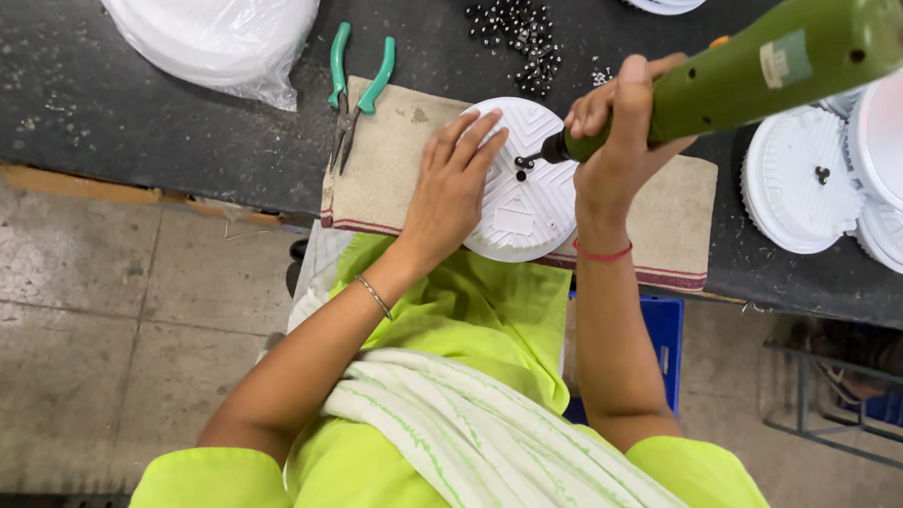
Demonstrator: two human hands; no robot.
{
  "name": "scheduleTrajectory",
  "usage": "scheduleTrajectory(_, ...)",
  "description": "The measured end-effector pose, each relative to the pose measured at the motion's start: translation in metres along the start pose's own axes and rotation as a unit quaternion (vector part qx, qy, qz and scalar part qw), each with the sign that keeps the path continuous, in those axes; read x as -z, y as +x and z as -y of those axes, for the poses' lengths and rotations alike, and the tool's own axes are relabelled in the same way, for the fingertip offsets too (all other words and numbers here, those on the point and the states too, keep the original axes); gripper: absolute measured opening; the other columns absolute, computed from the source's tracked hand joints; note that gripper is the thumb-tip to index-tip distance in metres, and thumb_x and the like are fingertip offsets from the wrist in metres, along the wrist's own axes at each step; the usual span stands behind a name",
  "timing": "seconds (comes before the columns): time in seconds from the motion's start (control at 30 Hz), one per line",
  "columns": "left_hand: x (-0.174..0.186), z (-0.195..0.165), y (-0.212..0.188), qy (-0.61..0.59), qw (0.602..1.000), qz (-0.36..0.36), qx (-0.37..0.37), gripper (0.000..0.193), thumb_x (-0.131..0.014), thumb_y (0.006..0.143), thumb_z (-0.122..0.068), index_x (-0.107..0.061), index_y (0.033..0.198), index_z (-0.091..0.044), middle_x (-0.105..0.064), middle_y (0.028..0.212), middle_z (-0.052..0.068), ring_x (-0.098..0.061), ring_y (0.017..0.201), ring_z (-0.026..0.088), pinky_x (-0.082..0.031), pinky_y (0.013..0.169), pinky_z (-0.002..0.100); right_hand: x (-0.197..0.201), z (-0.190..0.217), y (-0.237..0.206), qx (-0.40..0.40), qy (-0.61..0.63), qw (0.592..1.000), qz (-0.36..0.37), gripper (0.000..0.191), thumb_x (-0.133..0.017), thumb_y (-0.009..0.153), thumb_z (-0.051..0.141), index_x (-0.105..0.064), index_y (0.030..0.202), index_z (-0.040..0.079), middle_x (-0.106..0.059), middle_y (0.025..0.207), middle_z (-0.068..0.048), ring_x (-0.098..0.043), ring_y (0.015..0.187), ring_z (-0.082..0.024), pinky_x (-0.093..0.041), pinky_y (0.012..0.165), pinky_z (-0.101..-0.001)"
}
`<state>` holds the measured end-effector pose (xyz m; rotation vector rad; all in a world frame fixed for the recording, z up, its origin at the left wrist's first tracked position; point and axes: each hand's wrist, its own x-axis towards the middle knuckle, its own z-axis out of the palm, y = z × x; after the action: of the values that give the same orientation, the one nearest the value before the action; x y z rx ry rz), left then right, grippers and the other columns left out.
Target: The person assembles white round light fixture housings at a workbench. They pick small screws from the bench, position a plastic base and cover, and use a green electric screwdriver to drive screws and fasten the parts together, stacking finished units aside.
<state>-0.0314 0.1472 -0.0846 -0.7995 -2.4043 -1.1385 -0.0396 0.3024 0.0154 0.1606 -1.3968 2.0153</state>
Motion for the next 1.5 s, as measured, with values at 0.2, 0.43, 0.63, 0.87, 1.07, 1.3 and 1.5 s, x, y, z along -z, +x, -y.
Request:
scheduleTrajectory(0.2,-0.004,0.001,0.0,-0.008,1.0,-0.007,0.028,0.049,-0.058,0.101,-0.006,-0.049,0.149,-0.005,-0.039,0.162,0.013,-0.035,0.152,0.034,-0.027,0.127,0.052,0.002,-0.004,0.005,-0.04,-0.012,0.999,-0.016,0.045,-0.059,0.111,0.001,-0.031,0.146,-0.006,-0.047,0.074,-0.009,-0.048,0.052,-0.016,-0.048,0.054,-0.0352)
scheduleTrajectory(0.43,-0.005,0.003,0.0,-0.043,0.998,-0.004,0.046,0.051,-0.058,0.103,-0.006,-0.045,0.152,-0.006,-0.038,0.162,0.016,-0.04,0.148,0.037,-0.036,0.122,0.049,0.002,-0.007,0.003,-0.011,-0.014,1.0,0.004,0.066,-0.059,0.112,0.0,-0.019,0.163,0.009,-0.05,0.081,-0.009,-0.048,0.053,-0.016,-0.048,0.053,-0.0357)
scheduleTrajectory(0.63,-0.005,0.005,0.003,-0.053,0.997,-0.002,0.054,0.051,-0.058,0.103,-0.006,-0.045,0.153,-0.006,-0.039,0.161,0.017,-0.044,0.146,0.038,-0.039,0.12,0.048,-0.001,-0.008,0.007,-0.012,-0.022,1.0,0.012,0.034,-0.059,0.108,0.003,-0.038,0.134,0.009,-0.049,0.074,-0.007,-0.049,0.052,-0.015,-0.05,0.055,-0.0337)
scheduleTrajectory(0.87,-0.003,0.004,0.006,-0.061,0.996,0.003,0.065,0.052,-0.057,0.104,-0.006,-0.044,0.154,-0.007,-0.04,0.161,0.017,-0.044,0.147,0.037,-0.039,0.121,0.047,0.0,-0.009,0.011,-0.029,-0.038,0.998,0.029,0.019,-0.06,0.11,0.007,-0.045,0.097,0.005,-0.047,0.064,-0.007,-0.047,0.049,-0.016,-0.047,0.054,-0.0316)
scheduleTrajectory(1.07,-0.001,0.004,0.009,-0.077,0.994,0.017,0.081,0.059,-0.056,0.102,-0.004,-0.038,0.158,-0.008,-0.038,0.162,0.018,-0.044,0.146,0.039,-0.039,0.12,0.047,0.0,-0.016,0.01,-0.036,-0.049,0.997,0.047,0.015,-0.059,0.11,0.007,-0.046,0.101,0.005,-0.047,0.063,-0.006,-0.047,0.048,-0.015,-0.047,0.052,-0.0314)
scheduleTrajectory(1.3,-0.004,0.003,0.009,-0.074,0.994,0.018,0.082,0.063,-0.056,0.101,-0.001,-0.034,0.16,-0.009,-0.038,0.162,0.019,-0.043,0.146,0.04,-0.039,0.121,0.047,-0.023,-0.005,0.014,-0.056,-0.055,0.996,0.049,0.013,-0.058,0.11,0.006,-0.046,0.115,0.004,-0.046,0.064,-0.006,-0.046,0.05,-0.014,-0.047,0.052,-0.0295)
scheduleTrajectory(1.5,0.001,-0.001,0.009,-0.101,0.993,0.002,0.059,0.064,-0.059,0.096,-0.001,-0.036,0.156,-0.002,-0.036,0.162,0.027,-0.046,0.138,0.045,-0.04,0.114,0.05,-0.012,-0.006,0.013,-0.064,-0.03,0.997,0.007,0.035,-0.058,0.096,0.002,-0.044,0.126,0.013,-0.049,0.063,-0.001,-0.049,0.048,-0.011,-0.048,0.05,-0.0292)
